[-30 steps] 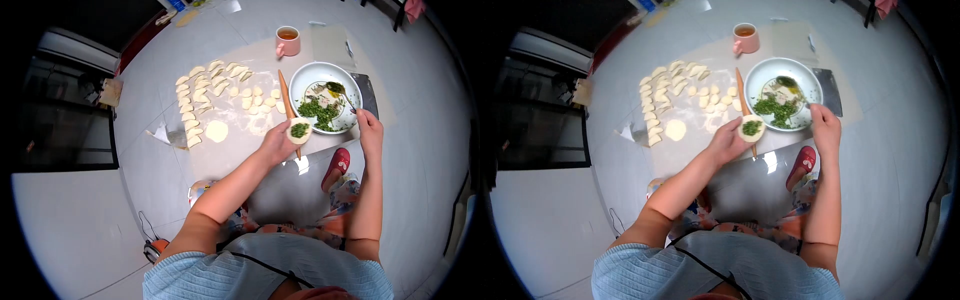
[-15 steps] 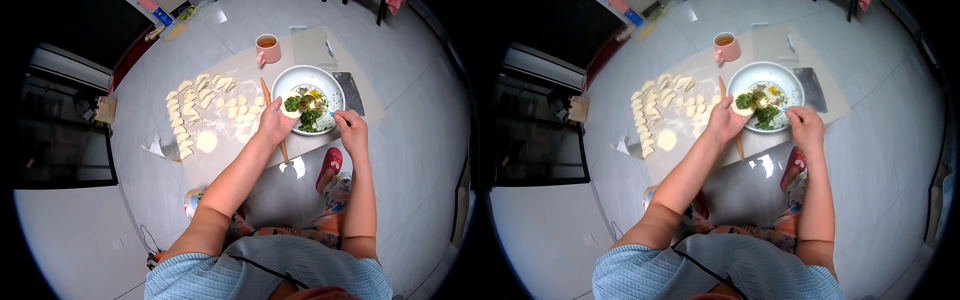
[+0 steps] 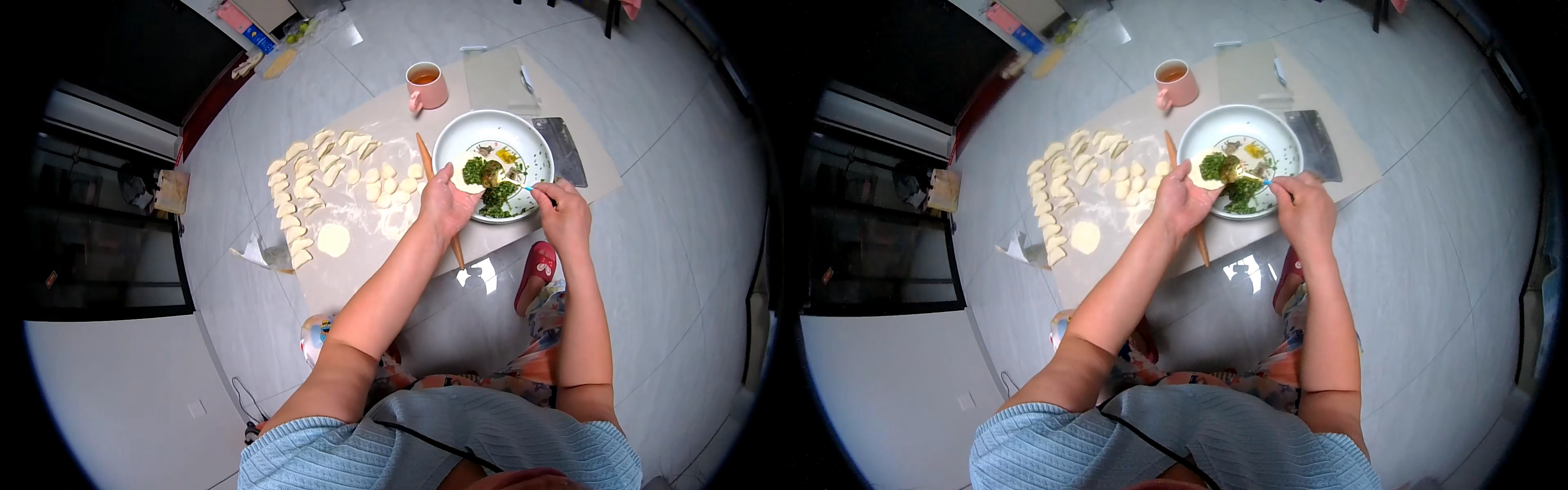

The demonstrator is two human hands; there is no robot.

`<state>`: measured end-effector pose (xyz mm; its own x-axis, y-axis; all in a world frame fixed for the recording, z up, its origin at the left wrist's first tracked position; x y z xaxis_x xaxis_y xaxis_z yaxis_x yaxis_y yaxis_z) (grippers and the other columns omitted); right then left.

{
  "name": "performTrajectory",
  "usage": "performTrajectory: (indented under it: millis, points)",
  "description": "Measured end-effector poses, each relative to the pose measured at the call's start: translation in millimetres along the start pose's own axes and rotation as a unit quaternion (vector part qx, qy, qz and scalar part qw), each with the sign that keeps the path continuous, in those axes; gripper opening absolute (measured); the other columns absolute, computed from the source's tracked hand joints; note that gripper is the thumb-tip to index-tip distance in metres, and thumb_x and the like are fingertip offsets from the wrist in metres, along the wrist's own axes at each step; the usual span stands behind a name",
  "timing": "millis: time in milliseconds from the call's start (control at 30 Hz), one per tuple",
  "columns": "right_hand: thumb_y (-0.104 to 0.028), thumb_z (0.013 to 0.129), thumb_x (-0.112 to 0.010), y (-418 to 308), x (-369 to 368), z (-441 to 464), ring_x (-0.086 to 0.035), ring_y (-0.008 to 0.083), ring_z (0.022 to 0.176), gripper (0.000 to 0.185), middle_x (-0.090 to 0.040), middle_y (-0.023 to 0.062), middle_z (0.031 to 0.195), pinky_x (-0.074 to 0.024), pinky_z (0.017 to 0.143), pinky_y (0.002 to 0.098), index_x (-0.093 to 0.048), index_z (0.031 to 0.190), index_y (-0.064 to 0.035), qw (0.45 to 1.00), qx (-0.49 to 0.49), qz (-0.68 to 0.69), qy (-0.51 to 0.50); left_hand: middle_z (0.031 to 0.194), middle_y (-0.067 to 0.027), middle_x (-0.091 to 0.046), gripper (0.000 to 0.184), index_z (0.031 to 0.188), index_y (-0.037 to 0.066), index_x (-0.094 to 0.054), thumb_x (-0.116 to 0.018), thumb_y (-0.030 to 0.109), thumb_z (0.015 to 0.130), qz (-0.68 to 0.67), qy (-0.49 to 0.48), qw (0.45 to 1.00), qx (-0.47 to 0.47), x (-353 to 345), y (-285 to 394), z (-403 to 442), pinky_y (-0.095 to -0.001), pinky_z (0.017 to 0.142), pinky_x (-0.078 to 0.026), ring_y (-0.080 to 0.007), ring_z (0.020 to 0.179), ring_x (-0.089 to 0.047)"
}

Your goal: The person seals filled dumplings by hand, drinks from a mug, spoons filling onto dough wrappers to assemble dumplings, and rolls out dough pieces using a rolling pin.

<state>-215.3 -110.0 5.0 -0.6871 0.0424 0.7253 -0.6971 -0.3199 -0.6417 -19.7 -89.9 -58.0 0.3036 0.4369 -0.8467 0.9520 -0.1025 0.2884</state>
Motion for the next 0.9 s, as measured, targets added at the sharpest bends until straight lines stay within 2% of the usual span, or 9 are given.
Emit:
performTrajectory:
  millis: [133,233,367,533,633,733,833,867,900]
  points:
    - [-0.021,0.084,-0.067,5,3,0,-0.063,0.0301,0.083,0.012,-0.065,0.0091,0.087,-0.0495,0.071,0.0405,-0.073,0.088,-0.0120,0.997,-0.009,-0.078,0.022,0.142,-0.0244,-0.041,0.050,0.140,-0.009,-0.029,-0.019,0.025,0.105,-0.019,0.021,0.999,-0.039,6,6,5,-0.0481,0.113,-0.034,-0.0363,0.133,-0.040]
    - [-0.021,0.083,-0.067,11,4,0,-0.064,0.0305,0.084,0.012,-0.065,0.0098,0.089,-0.0501,0.072,0.0416,-0.073,0.087,-0.0116,0.992,-0.045,-0.113,0.024,0.142,-0.0247,-0.041,0.050,0.140,-0.010,-0.028,-0.019,0.025,0.105,-0.017,0.010,0.999,-0.038,6,11,6,-0.0474,0.111,-0.037,-0.0374,0.131,-0.042]
    - [-0.022,0.083,-0.067,24,-6,0,-0.064,0.0305,0.085,0.013,-0.066,0.0104,0.090,-0.0507,0.072,0.0420,-0.073,0.087,-0.0113,0.988,-0.041,-0.147,0.024,0.141,-0.0251,-0.042,0.051,0.141,-0.009,-0.028,-0.021,0.027,0.104,-0.032,-0.031,0.999,-0.003,1,13,1,-0.0479,0.107,-0.041,-0.0384,0.129,-0.045]
    - [-0.021,0.086,-0.064,37,-22,-1,-0.066,0.0319,0.087,0.015,-0.066,0.0121,0.092,-0.0510,0.074,0.0444,-0.068,0.096,-0.0110,0.980,-0.083,-0.175,-0.041,0.141,-0.0247,-0.042,0.052,0.142,-0.003,-0.031,-0.026,0.032,0.103,0.008,-0.081,0.996,0.044,-15,11,-22,-0.0485,0.102,-0.045,-0.0401,0.126,-0.048]
    - [-0.021,0.086,-0.063,37,-26,-4,-0.066,0.0329,0.089,0.018,-0.068,0.0126,0.093,-0.0509,0.075,0.0459,-0.065,0.101,-0.0116,0.980,-0.092,-0.157,-0.077,0.139,-0.0240,-0.045,0.053,0.141,-0.004,-0.032,-0.027,0.034,0.104,0.019,-0.106,0.992,0.064,-22,12,-40,-0.0474,0.100,-0.047,-0.0396,0.123,-0.051]
    - [-0.022,0.087,-0.062,32,-24,-8,-0.066,0.0338,0.091,0.019,-0.068,0.0139,0.094,-0.0509,0.076,0.0459,-0.064,0.103,-0.0114,0.968,-0.121,-0.169,-0.140,0.142,-0.0241,-0.041,0.054,0.142,-0.004,-0.030,-0.028,0.033,0.103,0.033,-0.109,0.991,0.076,-21,15,-55,-0.0486,0.102,-0.046,-0.0413,0.125,-0.049]
    - [-0.022,0.089,-0.060,22,-19,-10,-0.065,0.0344,0.091,0.019,-0.069,0.0150,0.093,-0.0512,0.076,0.0454,-0.063,0.102,-0.0084,0.953,-0.137,-0.223,-0.150,0.143,-0.0244,-0.039,0.056,0.144,-0.004,-0.027,-0.029,0.033,0.102,0.052,-0.105,0.990,0.081,-19,14,-69,-0.0497,0.101,-0.046,-0.0435,0.127,-0.046]
    - [-0.022,0.089,-0.060,19,-21,-11,-0.065,0.0344,0.091,0.019,-0.069,0.0150,0.093,-0.0512,0.076,0.0454,-0.063,0.102,-0.0084,0.953,-0.137,-0.222,-0.151,0.143,-0.0245,-0.040,0.056,0.143,-0.004,-0.028,-0.029,0.034,0.102,0.065,-0.106,0.988,0.089,-18,14,-74,-0.0499,0.101,-0.046,-0.0447,0.126,-0.047]
    - [-0.026,0.092,-0.056,9,-18,-8,-0.066,0.0332,0.092,0.023,-0.069,0.0151,0.094,-0.0516,0.078,0.0445,-0.063,0.102,-0.0063,0.977,-0.075,-0.186,-0.077,0.142,-0.0245,-0.041,0.056,0.143,-0.004,-0.029,-0.029,0.034,0.102,0.077,-0.106,0.987,0.098,-17,15,-78,-0.0501,0.101,-0.046,-0.0459,0.126,-0.047]
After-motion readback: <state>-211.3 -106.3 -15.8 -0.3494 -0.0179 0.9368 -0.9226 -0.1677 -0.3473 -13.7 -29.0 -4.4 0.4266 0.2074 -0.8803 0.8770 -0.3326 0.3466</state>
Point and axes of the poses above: each hand's wrist, its own z-axis towards the middle knuckle, its own x-axis out of the back of the hand, y = z × x, the point moved 5 cm from there along z, towards the middle knuckle
